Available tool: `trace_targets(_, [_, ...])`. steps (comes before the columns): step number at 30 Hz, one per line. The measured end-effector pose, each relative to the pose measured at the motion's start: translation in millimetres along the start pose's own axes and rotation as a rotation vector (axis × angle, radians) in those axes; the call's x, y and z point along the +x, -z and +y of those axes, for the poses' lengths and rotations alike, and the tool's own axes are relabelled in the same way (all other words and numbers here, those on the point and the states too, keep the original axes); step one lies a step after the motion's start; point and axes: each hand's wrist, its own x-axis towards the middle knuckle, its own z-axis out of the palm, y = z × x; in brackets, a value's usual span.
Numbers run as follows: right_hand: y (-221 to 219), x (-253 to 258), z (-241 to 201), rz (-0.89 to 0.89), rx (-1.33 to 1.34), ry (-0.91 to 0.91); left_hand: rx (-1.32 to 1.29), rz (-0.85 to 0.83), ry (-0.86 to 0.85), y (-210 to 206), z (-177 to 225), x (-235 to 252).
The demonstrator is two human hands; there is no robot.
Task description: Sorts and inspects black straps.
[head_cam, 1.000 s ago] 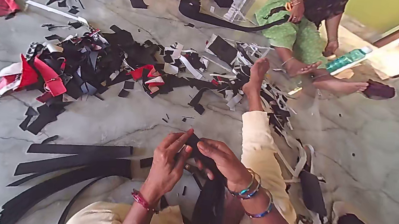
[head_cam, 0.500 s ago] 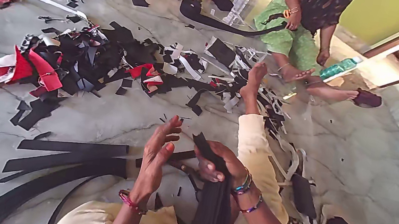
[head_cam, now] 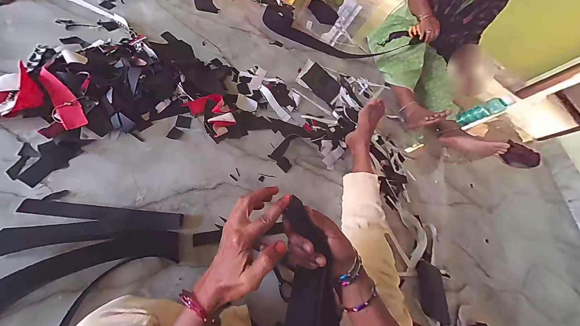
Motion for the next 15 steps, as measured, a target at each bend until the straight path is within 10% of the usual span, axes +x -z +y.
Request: trace_targets(15, [-8.3, 2.0, 3.6, 0.324, -0.366, 0.012, -0.147, 0.128, 0.076, -9.9, -0.7, -2.5])
